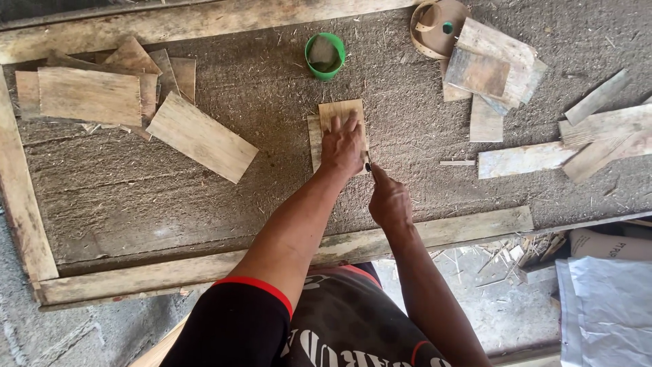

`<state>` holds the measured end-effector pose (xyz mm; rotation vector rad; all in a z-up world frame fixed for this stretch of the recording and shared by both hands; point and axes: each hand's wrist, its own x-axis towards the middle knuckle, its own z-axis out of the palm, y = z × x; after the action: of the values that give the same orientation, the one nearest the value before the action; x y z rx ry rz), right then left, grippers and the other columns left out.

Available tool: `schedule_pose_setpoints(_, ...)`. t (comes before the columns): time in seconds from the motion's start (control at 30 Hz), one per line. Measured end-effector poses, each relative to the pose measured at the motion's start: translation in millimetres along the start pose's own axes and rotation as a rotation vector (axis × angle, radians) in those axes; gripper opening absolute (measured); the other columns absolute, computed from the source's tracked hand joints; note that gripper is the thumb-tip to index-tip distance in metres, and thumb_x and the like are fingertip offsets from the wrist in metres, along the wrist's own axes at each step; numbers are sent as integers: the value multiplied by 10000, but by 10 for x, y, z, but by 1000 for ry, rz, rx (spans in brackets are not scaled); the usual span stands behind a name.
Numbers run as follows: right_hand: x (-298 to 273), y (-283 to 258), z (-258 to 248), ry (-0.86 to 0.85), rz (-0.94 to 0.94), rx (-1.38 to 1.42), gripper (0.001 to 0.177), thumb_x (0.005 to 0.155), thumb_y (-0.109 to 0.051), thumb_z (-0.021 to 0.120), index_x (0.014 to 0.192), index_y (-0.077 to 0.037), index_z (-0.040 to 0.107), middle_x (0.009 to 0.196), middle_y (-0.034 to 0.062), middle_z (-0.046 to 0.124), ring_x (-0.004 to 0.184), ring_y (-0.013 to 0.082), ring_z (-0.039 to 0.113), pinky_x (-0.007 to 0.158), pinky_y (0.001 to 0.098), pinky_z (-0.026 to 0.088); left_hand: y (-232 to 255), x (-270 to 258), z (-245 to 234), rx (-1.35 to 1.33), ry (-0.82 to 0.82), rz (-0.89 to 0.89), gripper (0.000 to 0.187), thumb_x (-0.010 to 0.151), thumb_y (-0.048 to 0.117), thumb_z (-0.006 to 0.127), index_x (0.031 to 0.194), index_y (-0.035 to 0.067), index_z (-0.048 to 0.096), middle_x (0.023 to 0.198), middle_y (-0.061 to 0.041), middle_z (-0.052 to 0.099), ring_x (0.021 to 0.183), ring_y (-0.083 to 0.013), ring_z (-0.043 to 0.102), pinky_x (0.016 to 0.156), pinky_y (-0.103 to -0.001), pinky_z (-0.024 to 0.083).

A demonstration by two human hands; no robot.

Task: Cutting thin pieces of wood veneer using a utility knife on a workbench.

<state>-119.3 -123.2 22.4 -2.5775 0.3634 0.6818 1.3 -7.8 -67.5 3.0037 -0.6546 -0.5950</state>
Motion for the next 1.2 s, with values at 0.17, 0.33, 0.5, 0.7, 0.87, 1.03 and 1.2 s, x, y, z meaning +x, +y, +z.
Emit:
schedule_pose_setpoints(0.17, -173, 52, 67, 38, -14, 35, 424, 1082, -96, 411, 1475, -183, 542, 751, 126, 727, 344, 84, 376, 251, 255, 314, -5, -197, -680, -7, -207, -25, 974, 836, 456, 788, 1583, 59, 305, 1696, -93, 163, 1383, -382, 395, 632, -224, 585)
schedule_pose_setpoints(0.33, -310, 229, 126, 15, -4, 28, 475, 1069, -53, 382, 1483, -217, 546, 763, 132, 734, 349, 92, 391, 255, 259, 323, 9, -214, -668, -49, -250, -54, 956, 837, 317, 786, 1612, 72, 283, 1713, -91, 134, 1409, -382, 394, 625, -195, 660)
schedule_pose_setpoints(0.5, -296, 341, -74, -28, -57, -11, 365, 1059, -138, 444, 1354, -206, 649, 755, 87, 744, 344, 53, 436, 263, 237, 329, 31, -48, -152, 28, -89, -14, 961, 798, 318, 803, 1572, 117, 271, 1659, -85, 118, 1428, -464, 285, 956, -386, 540)
schedule_pose_setpoints(0.7, 482, 115, -39, 353, -317, 104, 327, 1139, -127, 424, 1370, -52, 643, 716, 109, 713, 332, 38, 394, 232, 215, 291, -38, -310, -641, -106, -124, -7, 874, 780, 352, 869, 1485, 54, 447, 1694, -67, 177, 1427, -409, 363, 728, -241, 621)
schedule_pose_setpoints(0.87, 955, -48, 2, 426, -356, 69, 357, 1099, -89, 405, 1360, -60, 646, 791, 134, 735, 311, 38, 384, 198, 208, 290, -28, -337, -734, -124, -137, -22, 927, 744, 379, 900, 1481, 39, 453, 1661, -79, 243, 1258, -302, 453, 719, -225, 610)
schedule_pose_setpoints(1.03, 958, -165, -67, 276, -194, 80, 375, 1091, -101, 391, 1370, -116, 641, 773, 144, 735, 323, 47, 384, 213, 228, 294, -17, -302, -622, -125, -62, -28, 979, 668, 287, 937, 1494, 90, 450, 1653, -41, 251, 1217, -278, 456, 767, -221, 597)
schedule_pose_setpoints(1.2, 955, -149, -64, 226, -174, 88, 344, 1143, -131, 407, 1416, -133, 616, 833, 149, 764, 353, 41, 402, 249, 227, 322, -28, -290, -538, -161, -56, -17, 1025, 679, 265, 934, 1535, 83, 398, 1650, -53, 244, 1221, -303, 453, 695, -230, 620)
